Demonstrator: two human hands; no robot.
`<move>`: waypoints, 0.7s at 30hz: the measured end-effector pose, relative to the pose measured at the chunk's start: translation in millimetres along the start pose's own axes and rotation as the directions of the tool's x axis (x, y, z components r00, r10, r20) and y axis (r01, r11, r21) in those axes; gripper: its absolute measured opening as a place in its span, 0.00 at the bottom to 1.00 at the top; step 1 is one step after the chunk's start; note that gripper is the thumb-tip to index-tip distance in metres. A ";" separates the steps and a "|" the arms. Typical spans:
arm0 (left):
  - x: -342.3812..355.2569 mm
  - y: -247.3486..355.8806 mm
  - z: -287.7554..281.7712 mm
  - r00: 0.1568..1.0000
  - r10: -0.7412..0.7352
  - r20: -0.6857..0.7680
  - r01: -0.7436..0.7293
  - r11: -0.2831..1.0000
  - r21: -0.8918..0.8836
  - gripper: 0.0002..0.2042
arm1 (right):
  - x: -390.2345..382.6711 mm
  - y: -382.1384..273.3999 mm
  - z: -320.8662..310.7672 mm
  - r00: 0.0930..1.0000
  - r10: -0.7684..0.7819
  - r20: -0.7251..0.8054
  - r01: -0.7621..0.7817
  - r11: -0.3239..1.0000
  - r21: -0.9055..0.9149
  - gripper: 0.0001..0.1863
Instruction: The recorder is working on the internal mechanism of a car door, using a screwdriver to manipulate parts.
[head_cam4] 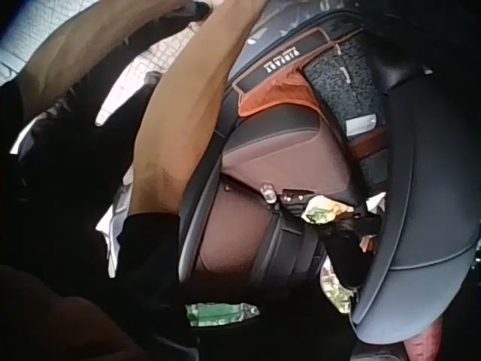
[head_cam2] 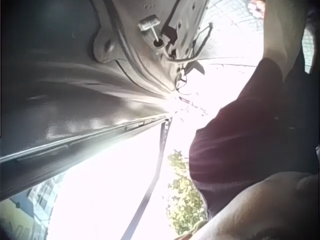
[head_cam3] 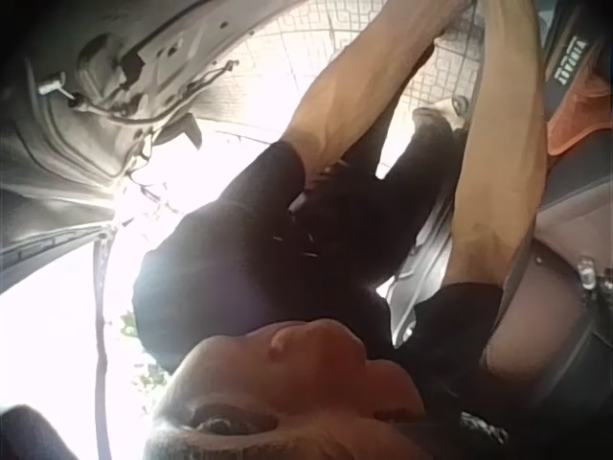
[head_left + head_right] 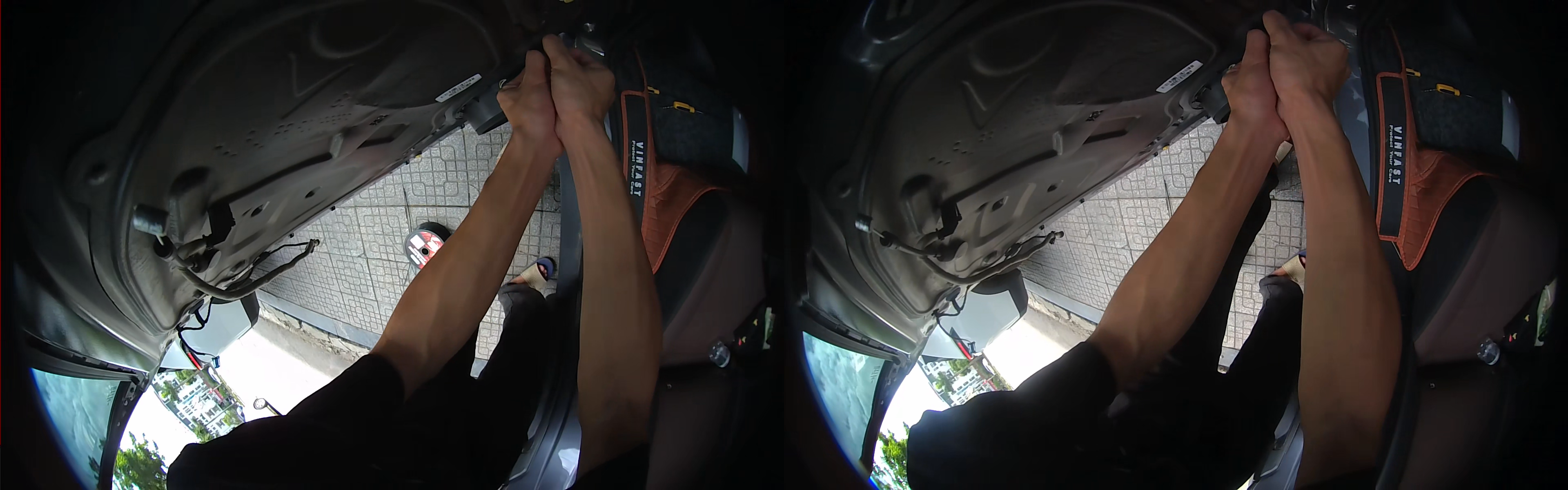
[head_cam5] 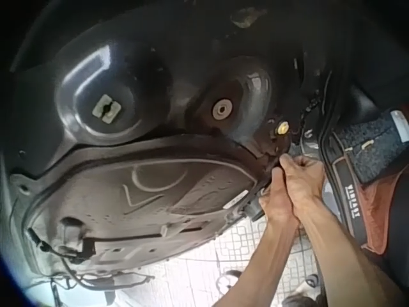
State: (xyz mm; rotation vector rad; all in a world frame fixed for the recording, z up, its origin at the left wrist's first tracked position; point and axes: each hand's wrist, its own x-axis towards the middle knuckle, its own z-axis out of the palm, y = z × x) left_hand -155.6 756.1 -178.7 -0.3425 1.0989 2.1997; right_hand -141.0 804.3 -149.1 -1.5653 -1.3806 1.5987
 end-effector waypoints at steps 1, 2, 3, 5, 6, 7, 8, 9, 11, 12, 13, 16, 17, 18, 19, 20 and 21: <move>0.5 1.0 0.1 1.000 0.009 0.000 -0.009 1.000 0.002 0.15 | 1.7 2.4 0.5 0.999 -0.008 0.031 0.006 0.998 0.070 0.22; 1.3 3.4 -1.1 1.000 0.018 0.000 -0.018 1.000 0.004 0.15 | 2.3 4.5 1.4 0.998 -0.018 0.062 0.010 0.990 0.140 0.23; -4.0 -1.9 6.0 1.000 0.006 0.001 -0.006 1.000 -0.007 0.15 | 9.0 11.1 -6.7 0.998 -0.021 0.052 0.014 0.992 0.127 0.23; -13.1 0.6 18.1 0.996 -0.030 -0.087 0.033 0.999 0.031 0.15 | 16.5 20.5 -7.7 0.999 -0.031 0.044 0.024 0.988 0.156 0.22; -12.0 3.0 16.3 0.996 -0.018 -0.090 0.022 0.999 0.045 0.16 | 14.3 19.6 -5.0 0.998 -0.027 0.050 0.019 0.987 0.157 0.22; -10.9 5.5 14.4 0.995 -0.015 -0.095 0.020 0.999 0.047 0.16 | 12.9 18.4 -3.2 0.998 -0.024 0.062 0.013 0.986 0.168 0.21; -10.3 7.3 13.1 0.997 -0.009 -0.082 0.014 0.998 0.061 0.16 | 11.9 16.9 -2.1 0.997 -0.022 0.072 0.008 0.984 0.179 0.21; -9.3 8.5 12.2 0.998 -0.003 -0.066 0.008 0.997 0.074 0.16 | 11.4 15.3 -0.9 0.996 -0.022 0.081 0.006 0.982 0.190 0.20; -9.4 9.7 11.4 0.997 0.004 -0.081 0.004 0.995 0.102 0.15 | 7.0 13.9 1.1 0.998 -0.023 0.057 0.012 0.982 0.187 0.19; -9.1 8.3 11.1 0.996 0.008 -0.092 0.004 0.992 0.129 0.15 | 6.0 13.1 0.5 0.999 -0.026 0.028 0.021 0.983 0.183 0.18; -7.8 8.4 10.5 0.996 0.007 -0.088 0.004 0.992 0.126 0.15 | 7.4 13.1 0.1 0.999 -0.030 0.026 0.025 0.983 0.183 0.18; -5.7 7.3 10.7 0.999 0.010 -0.047 -0.001 0.982 0.188 0.17 | 11.6 16.3 -2.9 0.997 -0.063 0.054 0.053 0.984 0.170 0.18; -10.4 8.4 11.0 0.996 0.001 -0.088 0.015 0.982 0.187 0.16 | 8.6 18.2 -3.5 0.997 -0.056 0.045 0.050 0.992 0.114 0.19; -11.0 10.1 14.2 0.993 -0.005 -0.120 0.027 0.982 0.186 0.15 | 9.1 17.0 -3.3 0.998 -0.054 0.032 0.052 0.997 0.063 0.20; -12.2 8.5 14.6 0.994 -0.015 -0.106 0.034 0.983 0.178 0.15 | 8.8 16.1 -5.9 0.998 -0.066 0.017 0.064 0.996 0.059 0.20; -13.3 6.6 15.1 0.995 -0.005 -0.103 0.024 0.983 0.182 0.15 | 9.4 14.8 -9.2 0.998 -0.054 0.041 0.052 0.998 0.044 0.20; -13.0 8.2 13.4 0.995 0.012 -0.104 0.008 0.981 0.194 0.15 | 7.1 11.0 -8.9 0.997 -0.038 0.072 0.035 0.999 0.035 0.21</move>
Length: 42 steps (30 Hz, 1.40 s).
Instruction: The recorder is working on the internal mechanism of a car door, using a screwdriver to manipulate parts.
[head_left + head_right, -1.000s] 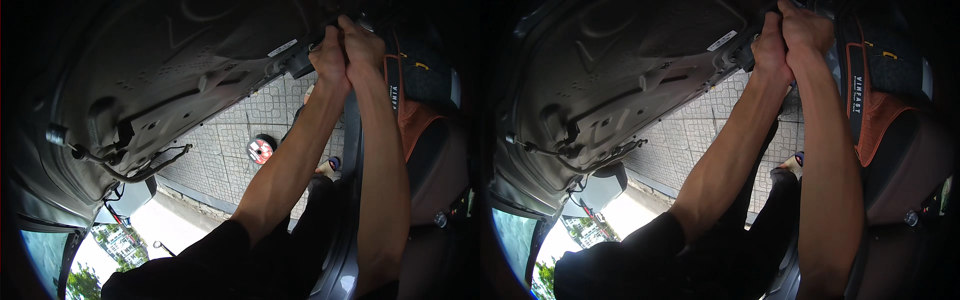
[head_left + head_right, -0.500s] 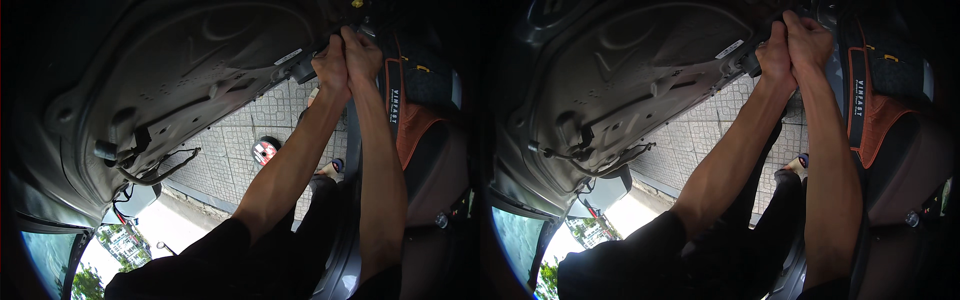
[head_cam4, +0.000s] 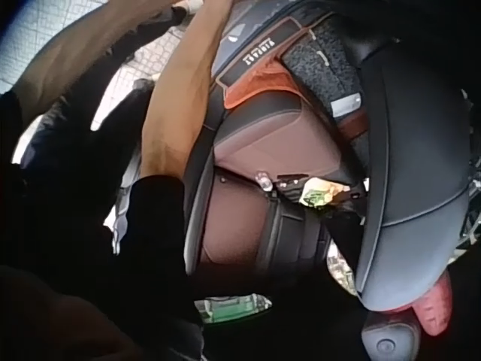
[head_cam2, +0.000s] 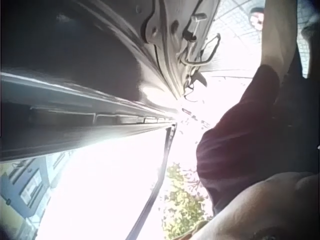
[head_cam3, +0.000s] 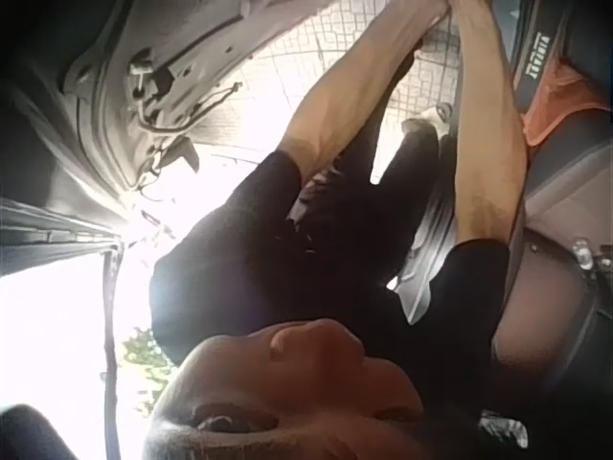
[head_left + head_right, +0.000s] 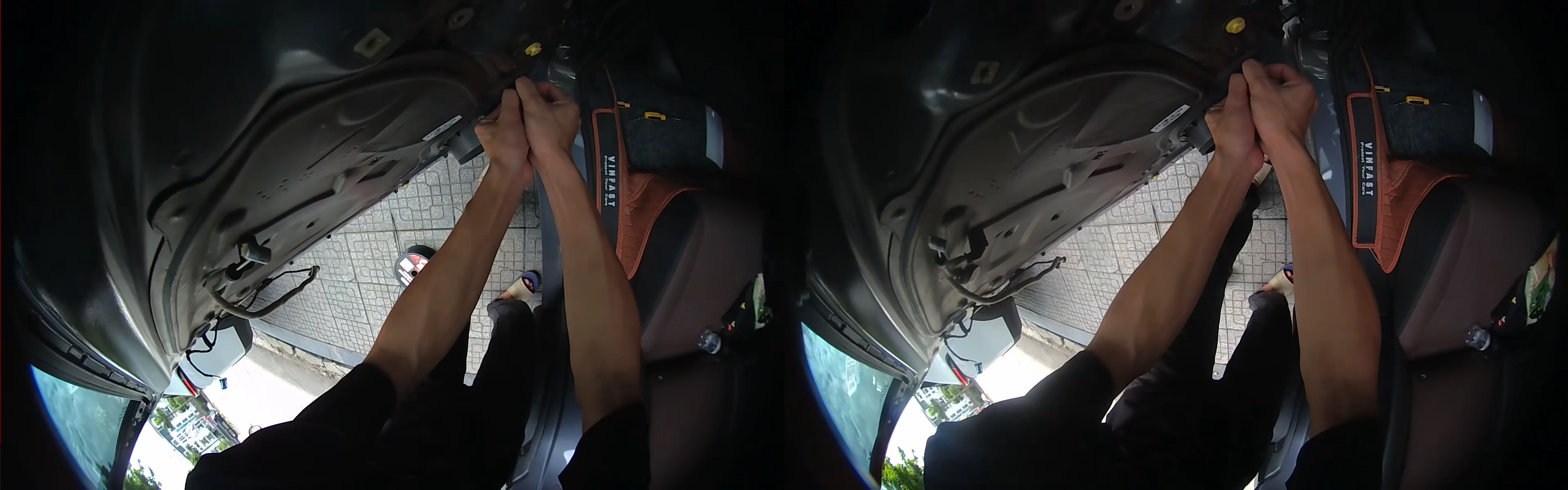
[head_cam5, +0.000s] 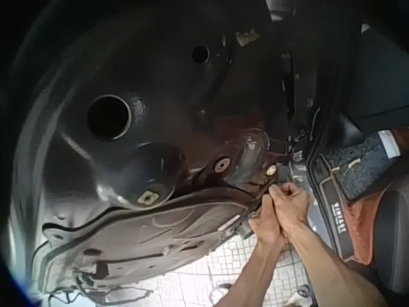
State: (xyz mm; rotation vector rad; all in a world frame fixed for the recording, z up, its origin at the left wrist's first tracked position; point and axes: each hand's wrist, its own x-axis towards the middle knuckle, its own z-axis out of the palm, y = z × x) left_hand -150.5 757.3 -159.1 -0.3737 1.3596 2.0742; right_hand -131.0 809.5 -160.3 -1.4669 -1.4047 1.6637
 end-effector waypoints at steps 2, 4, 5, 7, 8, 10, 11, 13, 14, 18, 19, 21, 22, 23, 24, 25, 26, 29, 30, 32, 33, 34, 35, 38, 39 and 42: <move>4.7 2.0 -1.6 1.000 -0.008 0.008 0.008 1.000 0.006 0.15 | -2.5 -7.6 2.3 1.000 -0.012 -0.011 0.012 0.999 -0.036 0.20; 6.1 0.9 -1.3 1.000 0.001 0.027 -0.001 1.000 0.020 0.16 | -1.3 -7.9 1.8 1.000 -0.028 -0.010 0.028 1.000 0.005 0.19; 5.5 -0.3 -1.9 0.999 -0.007 0.046 0.007 1.000 -0.005 0.16 | -1.3 -7.7 1.0 1.000 -0.029 -0.004 0.029 1.000 0.011 0.19; 6.9 0.1 -5.9 0.997 -0.047 0.059 0.046 0.999 0.020 0.15 | 0.2 -9.6 -1.2 0.999 -0.032 0.010 0.032 0.999 -0.027 0.20; 8.0 3.1 -11.8 0.995 -0.088 0.055 0.085 0.995 0.051 0.15 | -0.6 -10.3 0.4 0.999 -0.019 0.032 0.021 0.998 -0.067 0.20; 4.5 10.6 -15.7 0.973 -0.156 0.173 0.148 0.987 0.060 0.13 | 1.3 -10.6 -4.3 0.998 -0.006 0.059 0.006 1.000 -0.003 0.19; 3.2 10.1 -12.1 0.966 -0.185 0.183 0.188 0.982 -0.003 0.12 | 3.0 -10.8 -5.3 0.997 0.029 0.068 -0.033 0.998 0.052 0.16; 0.9 8.6 -8.2 0.974 -0.171 0.151 0.184 0.980 -0.081 0.11 | 1.5 -10.6 -2.0 0.989 0.107 0.105 -0.123 0.979 0.160 0.12; 0.6 7.5 -5.1 0.976 -0.163 0.143 0.177 0.980 -0.087 0.11 | 2.6 -9.9 -2.4 0.988 0.107 0.116 -0.124 0.980 0.156 0.12; 5.8 4.8 -0.8 0.979 -0.187 0.084 0.200 0.964 -0.176 0.11 | 3.3 -9.9 -2.6 0.984 0.115 0.135 -0.139 0.974 0.182 0.11; 5.4 5.8 -2.6 0.982 -0.182 0.059 0.189 0.972 -0.140 0.12 | -0.4 -12.4 -3.0 0.976 0.143 0.164 -0.177 0.960 0.217 0.10; 3.5 4.6 1.8 0.983 -0.178 0.044 0.182 0.977 -0.109 0.12 | -0.4 -11.4 -5.3 0.969 0.161 0.186 -0.205 0.946 0.249 0.10; 1.6 1.7 8.4 0.992 -0.125 -0.019 0.121 0.985 -0.121 0.13 | 2.1 -6.2 -7.1 0.962 0.125 0.242 -0.195 0.936 0.292 0.09; 0.0 -0.8 14.1 0.994 -0.072 -0.084 0.061 0.990 -0.128 0.15 | 6.4 -2.7 -11.1 0.952 0.087 0.295 -0.188 0.924 0.334 0.08; -2.5 -1.7 14.6 0.994 -0.074 -0.084 0.062 0.990 -0.128 0.15 | 8.7 -2.0 -18.6 0.952 0.088 0.294 -0.188 0.924 0.333 0.08; -4.5 -1.4 13.1 0.989 -0.124 -0.078 0.116 0.988 -0.101 0.14 | 10.6 -1.2 -27.8 0.916 0.104 0.388 -0.243 0.912 0.331 0.08; -6.0 -1.6 13.0 0.982 -0.175 -0.073 0.170 0.983 -0.073 0.13 | 12.6 -0.1 -35.1 0.871 0.117 0.478 -0.298 0.898 0.324 0.07; 0.5 -5.2 19.8 0.990 -0.097 -0.098 0.089 0.993 -0.082 0.15 | 12.0 -3.5 -33.6 0.857 0.119 0.501 -0.341 0.860 0.379 0.10; 1.5 -5.3 20.6 0.992 -0.035 -0.125 0.021 0.994 -0.105 0.15 | 9.2 -2.7 -28.4 0.866 0.112 0.488 -0.338 0.850 0.403 0.12; 0.6 -4.3 16.7 0.987 -0.062 -0.150 0.046 0.993 -0.106 0.15 | -0.1 -0.2 -17.3 0.903 0.109 0.416 -0.295 0.862 0.413 0.14; 2.2 -7.3 17.1 0.988 -0.029 -0.152 0.010 0.992 -0.125 0.15 | 0.1 1.9 -16.2 0.936 0.094 0.339 -0.241 0.874 0.423 0.15; 3.7 -10.3 17.2 0.988 0.003 -0.156 -0.026 0.989 -0.144 0.16 | 0.9 5.2 -15.1 0.938 0.091 0.335 -0.236 0.875 0.423 0.15; 4.4 -10.7 11.6 0.991 0.001 -0.135 -0.018 0.991 -0.131 0.15 | 1.0 8.1 -13.0 0.941 0.059 0.334 -0.210 0.875 0.437 0.15; 1.1 -7.7 10.6 0.993 -0.031 -0.116 0.018 0.994 -0.106 0.14 | 5.8 14.9 -13.2 0.956 -0.011 0.295 -0.121 0.896 0.428 0.14; 0.3 -6.4 10.0 0.993 -0.038 -0.113 0.031 0.997 -0.064 0.14 | 6.8 16.5 -13.8 0.959 -0.045 0.281 -0.074 0.914 0.399 0.15; 1.1 -6.5 10.8 0.995 -0.064 -0.080 0.057 0.995 -0.084 0.15 | 7.9 23.4 -12.0 0.963 -0.113 0.246 0.019 0.935 0.355 0.15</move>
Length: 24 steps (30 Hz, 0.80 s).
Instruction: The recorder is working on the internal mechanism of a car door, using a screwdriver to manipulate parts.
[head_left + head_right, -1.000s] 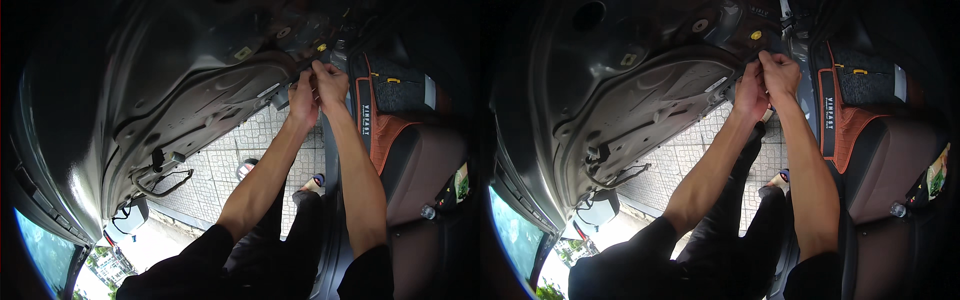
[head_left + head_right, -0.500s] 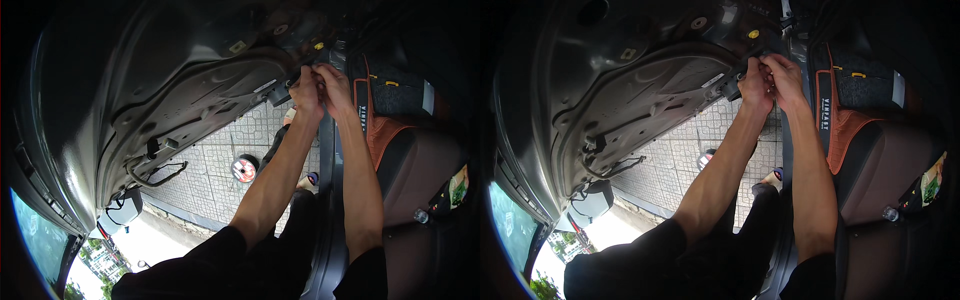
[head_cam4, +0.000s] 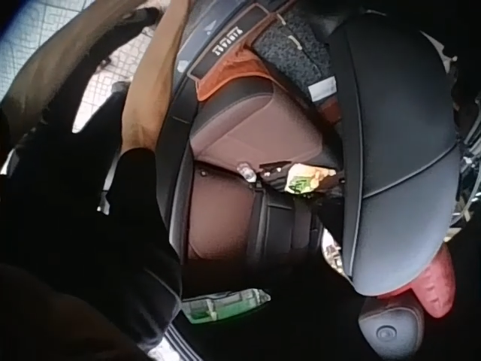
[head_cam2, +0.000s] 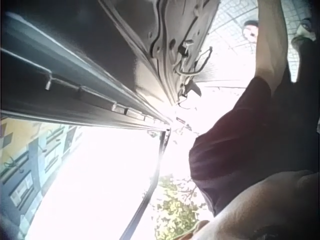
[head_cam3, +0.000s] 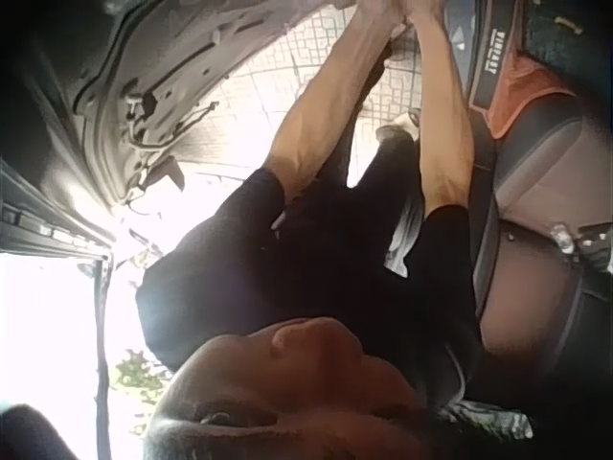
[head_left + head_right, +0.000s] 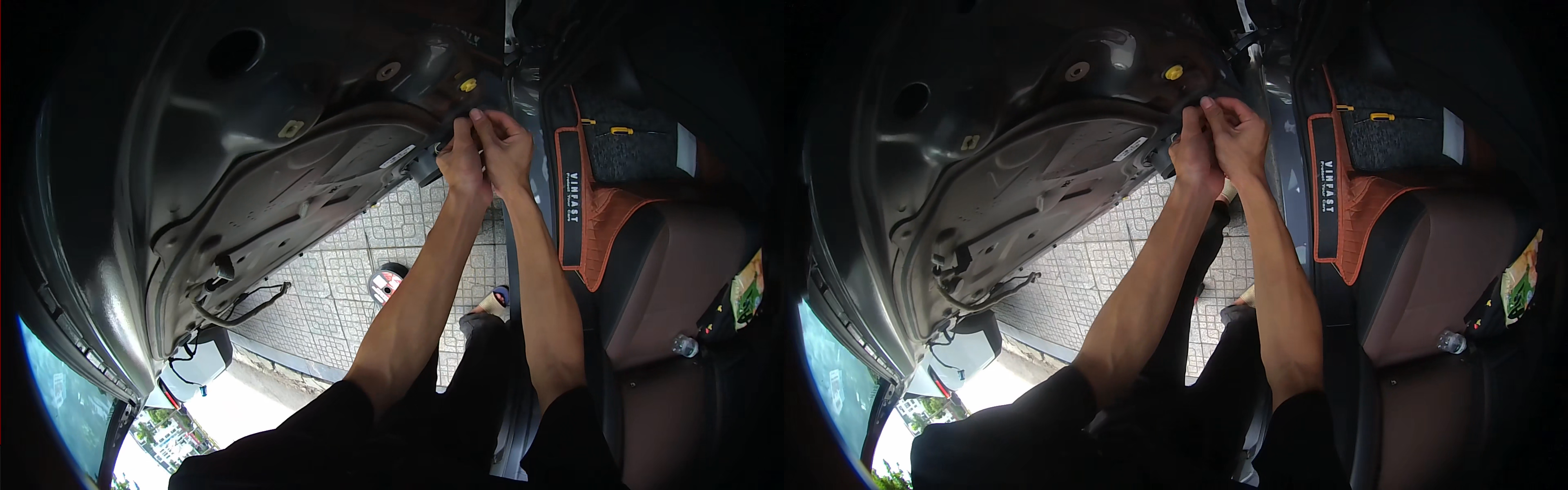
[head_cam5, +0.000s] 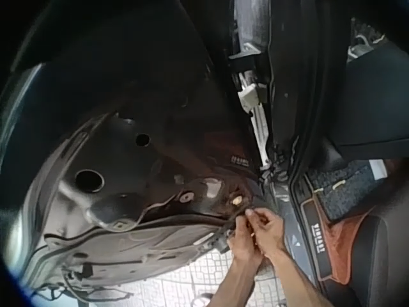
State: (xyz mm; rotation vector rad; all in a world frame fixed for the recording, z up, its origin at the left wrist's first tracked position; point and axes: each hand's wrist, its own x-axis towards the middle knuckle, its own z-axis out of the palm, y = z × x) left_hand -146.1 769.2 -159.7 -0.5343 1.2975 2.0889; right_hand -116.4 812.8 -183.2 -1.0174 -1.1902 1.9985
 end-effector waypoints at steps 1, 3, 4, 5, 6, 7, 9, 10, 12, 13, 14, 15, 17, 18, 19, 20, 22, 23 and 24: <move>1.9 0.7 -2.5 0.999 -0.013 0.039 0.013 1.000 0.006 0.17 | 1.7 2.3 -0.4 0.997 -0.074 -0.004 0.074 0.994 -0.080 0.14; 2.1 1.1 -7.1 0.996 -0.035 0.085 0.030 0.998 0.054 0.17 | 0.0 -0.5 -1.4 0.985 -0.171 -0.008 0.163 0.951 -0.264 0.12; 1.6 1.2 -8.6 0.991 -0.061 0.121 0.049 0.994 0.097 0.19 | 1.7 1.3 -0.3 0.986 -0.168 -0.012 0.159 0.953 -0.259 0.12; 2.3 0.0 -7.7 0.991 -0.063 0.119 0.058 0.997 0.051 0.21 | 3.5 3.2 0.8 0.986 -0.163 -0.038 0.148 0.957 -0.251 0.12; 3.3 0.1 -9.4 0.992 -0.059 0.114 0.053 0.997 0.059 0.21 | 3.9 3.0 4.4 0.986 -0.154 -0.060 0.136 0.962 -0.238 0.13; 3.7 -1.0 -10.6 0.990 -0.052 0.133 0.045 0.998 0.054 0.22 | 3.2 1.9 5.5 0.987 -0.148 -0.059 0.131 0.964 -0.230 0.13; 3.6 -3.4 -9.9 0.988 -0.039 0.149 0.031 0.998 0.053 0.23 | -0.3 -5.2 5.7 0.973 -0.206 -0.104 0.162 0.932 -0.324 0.12; 4.1 -3.8 -9.7 0.991 -0.037 0.131 0.040 0.999 -0.018 0.20 | -3.4 -10.8 8.4 0.975 -0.199 -0.099 0.160 0.936 -0.312 0.12; 6.9 -5.5 -12.2 0.994 -0.028 0.107 0.038 0.996 -0.086 0.19 | -9.8 -24.4 12.4 0.971 -0.203 -0.126 0.139 0.908 -0.394 0.13; 9.1 -6.3 -15.1 0.991 -0.016 0.136 0.033 0.992 -0.124 0.18 | -11.0 -31.4 16.1 0.977 -0.165 -0.136 0.091 0.896 -0.434 0.14; 11.4 -5.8 -18.5 0.986 -0.002 0.164 0.029 0.986 -0.162 0.18 | -11.4 -33.7 20.8 0.979 -0.159 -0.130 0.090 0.901 -0.425 0.14; 3.3 -7.4 -10.6 0.997 0.035 0.074 -0.027 0.994 -0.103 0.18 | -11.1 -35.1 19.6 0.981 -0.116 -0.157 0.037 0.901 -0.433 0.15; -2.4 -5.0 -8.9 0.996 0.068 0.057 -0.067 0.998 -0.020 0.19 | -10.3 -36.8 19.4 0.980 -0.070 -0.185 -0.019 0.897 -0.443 0.16; -2.8 -2.9 -10.0 0.993 0.111 0.046 -0.114 0.991 0.066 0.19 | -10.5 -39.4 24.2 0.978 -0.025 -0.205 -0.064 0.908 -0.414 0.16; -1.5 -1.7 -13.7 0.993 0.114 0.044 -0.116 0.991 0.066 0.19 | -10.9 -41.5 28.5 0.974 0.021 -0.224 -0.108 0.917 -0.384 0.16; 0.4 -0.4 -19.4 0.990 0.117 0.082 -0.124 0.989 0.085 0.19 | -12.4 -41.1 31.6 0.975 0.023 -0.222 -0.109 0.917 -0.383 0.16; 2.6 -0.8 -18.6 0.985 0.114 0.130 -0.127 0.987 0.097 0.19 | -12.9 -34.8 31.8 0.948 0.050 -0.314 -0.144 0.947 -0.286 0.15; 2.9 -0.9 -19.2 0.992 0.077 0.102 -0.090 0.989 0.121 0.20 | -14.4 -30.6 32.9 0.947 0.045 -0.318 -0.141 0.947 -0.288 0.15; 3.0 1.0 -21.0 0.996 0.041 0.073 -0.052 0.988 0.146 0.20 | -17.1 -25.5 36.0 0.941 0.047 -0.334 -0.111 0.979 -0.174 0.14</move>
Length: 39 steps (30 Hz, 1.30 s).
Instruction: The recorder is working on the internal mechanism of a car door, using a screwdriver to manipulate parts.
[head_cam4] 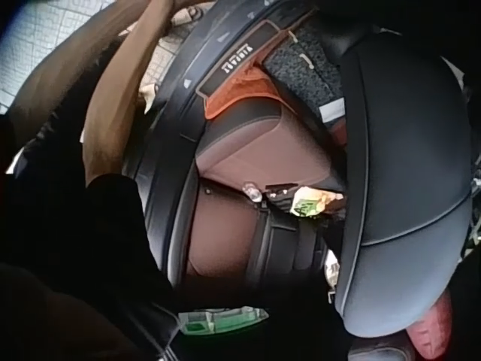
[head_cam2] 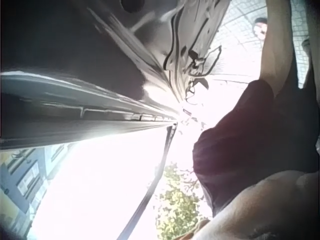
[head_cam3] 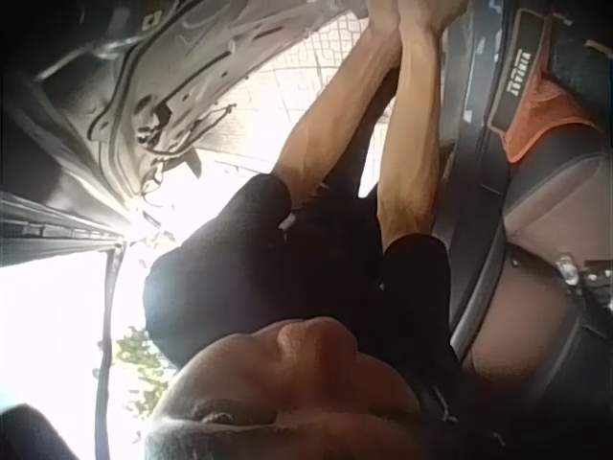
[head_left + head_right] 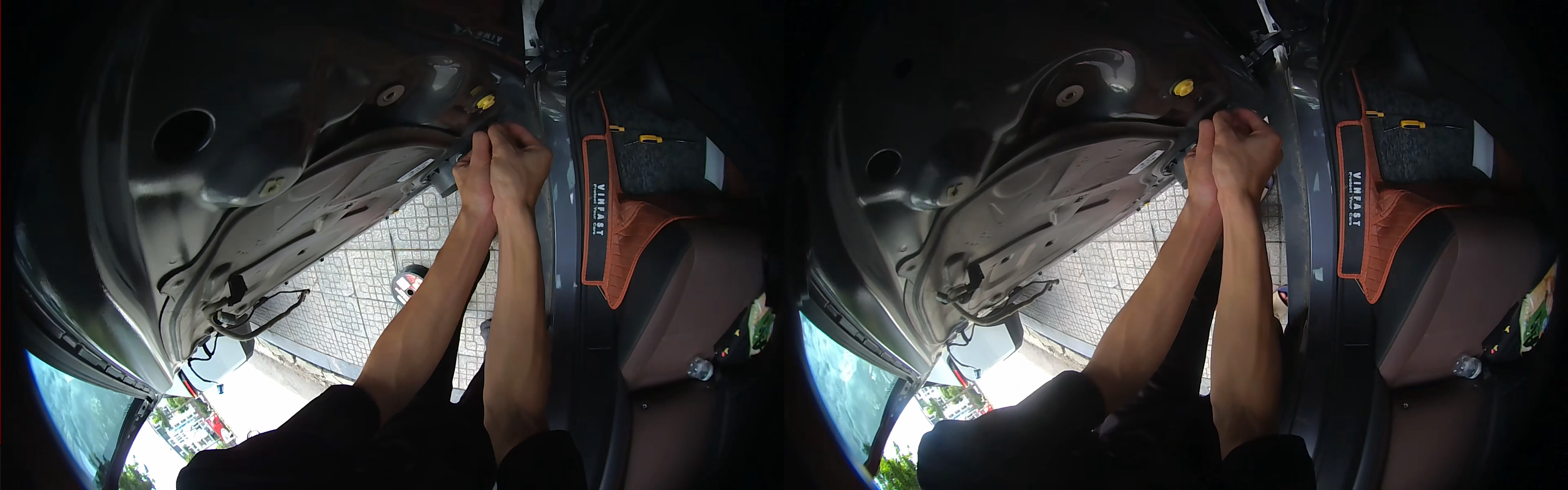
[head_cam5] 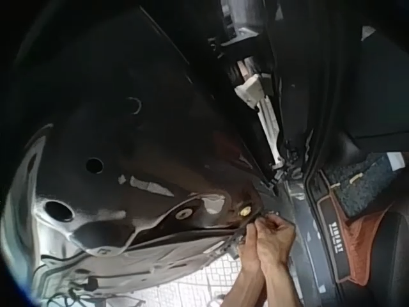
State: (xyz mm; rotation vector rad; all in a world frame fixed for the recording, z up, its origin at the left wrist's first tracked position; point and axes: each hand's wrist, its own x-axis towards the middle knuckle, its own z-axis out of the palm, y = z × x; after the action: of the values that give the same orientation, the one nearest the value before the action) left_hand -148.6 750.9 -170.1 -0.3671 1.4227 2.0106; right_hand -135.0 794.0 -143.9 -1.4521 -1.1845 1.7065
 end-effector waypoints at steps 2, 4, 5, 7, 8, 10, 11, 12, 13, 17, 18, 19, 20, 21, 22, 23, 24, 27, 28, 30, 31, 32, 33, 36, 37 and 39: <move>3.0 5.4 -6.4 0.999 -0.044 0.023 0.044 0.999 -0.001 0.20 | -0.9 8.1 5.5 1.000 0.006 -0.025 -0.003 0.993 0.121 0.13; 13.4 3.5 -19.7 0.991 -0.060 0.116 0.068 0.996 -0.059 0.19 | -1.1 10.2 11.9 0.992 -0.108 -0.057 0.113 0.990 0.079 0.13; 20.4 0.4 -32.9 0.981 -0.061 0.184 0.078 0.993 -0.087 0.17 | -0.8 13.0 16.0 0.987 -0.139 -0.083 0.146 0.987 0.073 0.12; 24.6 -1.8 -37.8 0.961 -0.111 0.253 0.135 0.988 -0.079 0.19 | 4.5 21.6 15.8 0.972 -0.198 -0.127 0.203 0.979 0.023 0.12; 25.5 -3.4 -41.7 0.938 -0.155 0.310 0.185 0.980 -0.071 0.23 | 6.7 26.9 14.9 0.955 -0.253 -0.157 0.251 0.968 -0.029 0.12; 23.1 6.4 -38.5 0.944 -0.160 0.287 0.177 0.984 -0.034 0.22 | 4.7 19.3 14.6 0.961 -0.233 -0.150 0.230 0.973 -0.036 0.13; 24.5 9.9 -38.6 0.936 -0.180 0.301 0.200 0.979 -0.037 0.22 | 4.4 14.9 13.7 0.964 -0.230 -0.135 0.228 0.973 -0.030 0.13; 23.8 10.1 -41.4 0.929 -0.204 0.310 0.228 0.973 -0.040 0.22 | 2.6 13.9 12.1 0.968 -0.222 -0.118 0.221 0.975 -0.027 0.13; 22.4 8.3 -42.6 0.929 -0.212 0.303 0.233 0.972 -0.032 0.22 | 2.6 15.9 10.7 0.970 -0.211 -0.121 0.209 0.978 -0.026 0.13; 10.8 7.2 -20.2 0.963 -0.135 0.235 0.152 0.987 -0.057 0.20 | 10.9 14.9 4.5 0.974 -0.220 -0.060 0.219 0.975 -0.035 0.13; 5.3 9.9 -12.6 0.980 -0.093 0.174 0.107 0.992 -0.072 0.19 | 11.4 13.0 3.7 0.978 -0.206 -0.025 0.205 0.979 -0.017 0.13; 1.7 9.5 -8.0 0.981 -0.089 0.173 0.103 0.992 -0.074 0.19 | 11.5 11.5 1.2 0.978 -0.208 -0.022 0.207 0.978 -0.015 0.13; -1.8 8.0 -3.3 0.985 -0.092 0.148 0.105 0.991 -0.085 0.19 | 11.5 10.4 -2.7 0.985 -0.175 -0.007 0.174 0.983 -0.051 0.13; -3.0 9.5 -3.6 0.989 -0.090 0.119 0.101 0.991 -0.090 0.19 | 9.7 10.1 -2.1 0.991 -0.137 0.010 0.137 0.987 -0.082 0.13; -1.3 11.4 -5.9 0.990 -0.082 0.114 0.093 0.992 -0.088 0.19 | 9.0 9.7 0.1 0.991 -0.135 0.018 0.136 0.988 -0.075 0.13; 1.2 13.9 -8.6 0.990 -0.081 0.119 0.090 0.993 -0.071 0.19 | 8.2 9.4 2.6 0.990 -0.139 0.039 0.141 0.988 -0.067 0.13; 0.9 13.5 -6.1 0.987 -0.088 0.131 0.097 0.993 -0.063 0.18 | 9.6 7.7 0.0 0.988 -0.148 0.053 0.152 0.986 -0.070 0.14; -1.0 7.0 -0.3 0.995 -0.062 0.078 0.065 0.997 -0.037 0.17 | 14.4 8.1 -6.2 0.988 -0.143 0.051 0.147 0.985 -0.092 0.14; 1.2 4.9 -3.2 0.998 -0.036 0.057 0.037 0.999 -0.029 0.17 | 14.4 6.7 -4.7 0.988 -0.140 0.060 0.145 0.986 -0.086 0.14; 10.4 0.7 -13.0 0.995 -0.050 0.089 0.047 0.998 0.029 0.21 | 15.3 7.8 -5.0 0.985 -0.159 0.064 0.165 0.982 -0.093 0.15; 8.9 0.5 -12.3 0.993 -0.047 0.108 0.043 0.998 0.039 0.21 | 16.5 11.0 -7.1 0.986 -0.151 0.069 0.159 0.980 -0.123 0.16; 7.2 -0.2 -10.9 0.991 -0.045 0.125 0.039 0.998 0.049 0.20 | 20.2 13.6 -9.4 0.987 -0.142 0.075 0.151 0.980 -0.128 0.16; 7.2 -1.1 -7.4 0.994 -0.005 0.112 -0.003 0.997 0.074 0.21 | 23.7 12.2 -8.5 0.986 -0.140 0.090 0.150 0.983 -0.111 0.17; 0.9 -2.3 -4.6 0.998 0.020 0.056 -0.026 0.994 0.106 0.20 | 20.3 14.1 -9.3 0.985 -0.124 0.119 0.134 0.988 -0.079 0.17; 1.2 -2.6 -3.9 0.998 0.032 0.051 -0.037 0.994 0.104 0.20 | 21.6 16.6 -9.7 0.984 -0.128 0.120 0.137 0.988 -0.068 0.17; 1.7 -2.8 -0.9 0.997 0.054 0.050 -0.059 0.994 0.096 0.18 | 21.8 18.7 -10.9 0.987 -0.107 0.117 0.111 0.993 -0.027 0.17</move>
State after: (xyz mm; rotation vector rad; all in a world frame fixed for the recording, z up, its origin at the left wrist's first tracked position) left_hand -148.2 751.2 -173.4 -0.2376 1.5108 1.9724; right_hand -127.3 807.8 -170.2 -1.2973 -1.3355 1.7224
